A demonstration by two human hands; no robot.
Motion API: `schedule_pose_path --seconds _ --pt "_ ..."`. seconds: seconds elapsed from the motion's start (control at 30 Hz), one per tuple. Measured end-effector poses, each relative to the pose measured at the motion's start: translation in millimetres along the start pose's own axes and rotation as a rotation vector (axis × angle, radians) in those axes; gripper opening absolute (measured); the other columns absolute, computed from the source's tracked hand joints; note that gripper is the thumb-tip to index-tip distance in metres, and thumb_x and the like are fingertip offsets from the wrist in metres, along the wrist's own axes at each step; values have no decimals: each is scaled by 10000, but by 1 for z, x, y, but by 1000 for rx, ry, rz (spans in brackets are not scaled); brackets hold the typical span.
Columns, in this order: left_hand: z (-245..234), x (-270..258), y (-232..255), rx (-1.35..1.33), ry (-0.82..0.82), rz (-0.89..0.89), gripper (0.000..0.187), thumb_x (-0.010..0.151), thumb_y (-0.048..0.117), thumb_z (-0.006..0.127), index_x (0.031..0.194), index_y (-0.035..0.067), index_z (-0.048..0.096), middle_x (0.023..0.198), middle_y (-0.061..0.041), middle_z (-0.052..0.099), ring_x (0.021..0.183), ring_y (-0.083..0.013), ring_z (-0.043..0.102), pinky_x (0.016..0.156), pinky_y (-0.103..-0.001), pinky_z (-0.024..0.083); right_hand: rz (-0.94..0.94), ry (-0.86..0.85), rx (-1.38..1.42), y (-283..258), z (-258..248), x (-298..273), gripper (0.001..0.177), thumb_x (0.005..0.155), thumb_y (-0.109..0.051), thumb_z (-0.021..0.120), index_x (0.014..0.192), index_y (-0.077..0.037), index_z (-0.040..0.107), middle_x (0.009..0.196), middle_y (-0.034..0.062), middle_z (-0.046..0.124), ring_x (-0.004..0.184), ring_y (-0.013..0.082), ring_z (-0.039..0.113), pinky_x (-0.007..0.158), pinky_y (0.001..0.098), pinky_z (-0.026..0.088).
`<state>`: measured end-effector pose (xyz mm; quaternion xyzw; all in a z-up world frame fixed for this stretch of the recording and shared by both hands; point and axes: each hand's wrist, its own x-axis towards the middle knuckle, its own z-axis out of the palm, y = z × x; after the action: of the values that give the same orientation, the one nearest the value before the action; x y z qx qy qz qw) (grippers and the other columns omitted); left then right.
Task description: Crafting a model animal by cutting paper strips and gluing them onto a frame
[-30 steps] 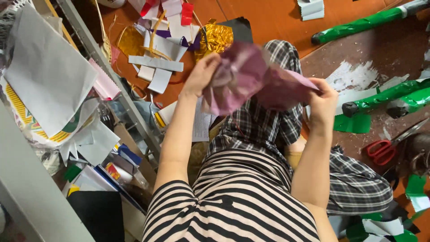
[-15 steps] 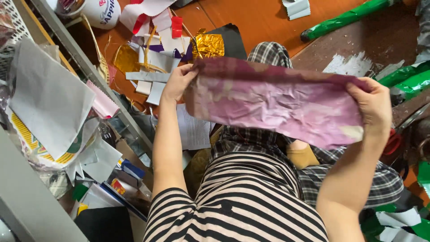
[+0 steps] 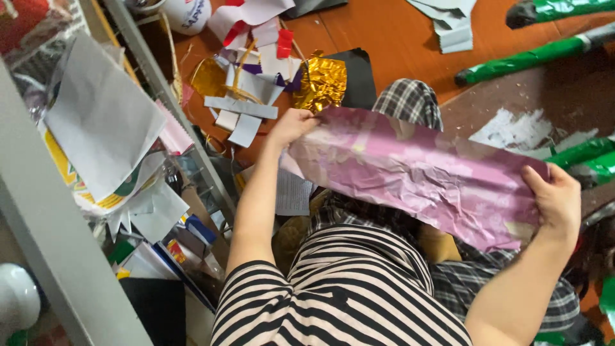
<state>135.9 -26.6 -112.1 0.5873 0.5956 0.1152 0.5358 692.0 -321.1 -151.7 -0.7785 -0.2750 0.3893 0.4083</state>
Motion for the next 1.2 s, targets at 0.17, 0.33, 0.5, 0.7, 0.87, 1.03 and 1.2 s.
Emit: schedule_pose_path --seconds 0.17,0.33,0.5,0.7,0.87,1.03,1.2 --pt "11 6 -39 -116 -37 71 475 1023 452 737 907 -8 768 784 -29 700 601 -70 541 519 -232 423 -157 47 67 36 -2 -3 174 1251 -104 760 1403 -39 705 1173 -21 697 932 46 595 820 177 496" --pt "10 9 -44 -205 21 -46 677 1012 715 486 780 101 651 595 61 486 487 -57 403 465 -258 282 -510 380 -660 -95 53 -72 620 1026 156 862 1578 138 581 1466 344 504 1297 481 546 1047 572 549" --pt "12 10 -59 -302 30 148 613 1010 725 592 698 198 574 634 97 498 585 -39 457 575 -206 354 -891 133 -465 -141 138 -91 441 984 127 796 1418 130 718 1462 352 674 1391 500 592 1222 569 410" --pt "9 14 -24 -221 112 487 282 1088 294 630 919 140 795 879 -12 754 927 -107 640 943 -270 484 -738 -45 -752 -105 220 1 686 926 -280 796 1551 -79 597 1292 241 711 1194 444 662 993 667 417" --pt "-10 27 -25 -130 661 390 156 1075 198 714 1085 48 758 881 -117 717 817 -192 683 744 -321 562 -257 -85 -510 -83 191 16 302 879 -367 799 1172 -298 823 989 70 825 995 392 794 880 543 609" --pt "60 -4 -8 -75 -104 244 259 998 116 825 1203 -38 792 998 -230 806 868 -257 778 775 -410 678 -42 69 413 -97 95 -21 130 975 -92 708 1002 -207 763 760 -54 643 666 64 612 582 233 479" --pt "208 -33 63 -359 -680 272 831 1061 256 714 1745 143 255 1596 -280 530 1499 -346 491 1225 -503 431 -119 291 622 -85 64 -80 173 943 -28 723 1024 -175 763 777 -61 636 689 44 593 605 204 487"
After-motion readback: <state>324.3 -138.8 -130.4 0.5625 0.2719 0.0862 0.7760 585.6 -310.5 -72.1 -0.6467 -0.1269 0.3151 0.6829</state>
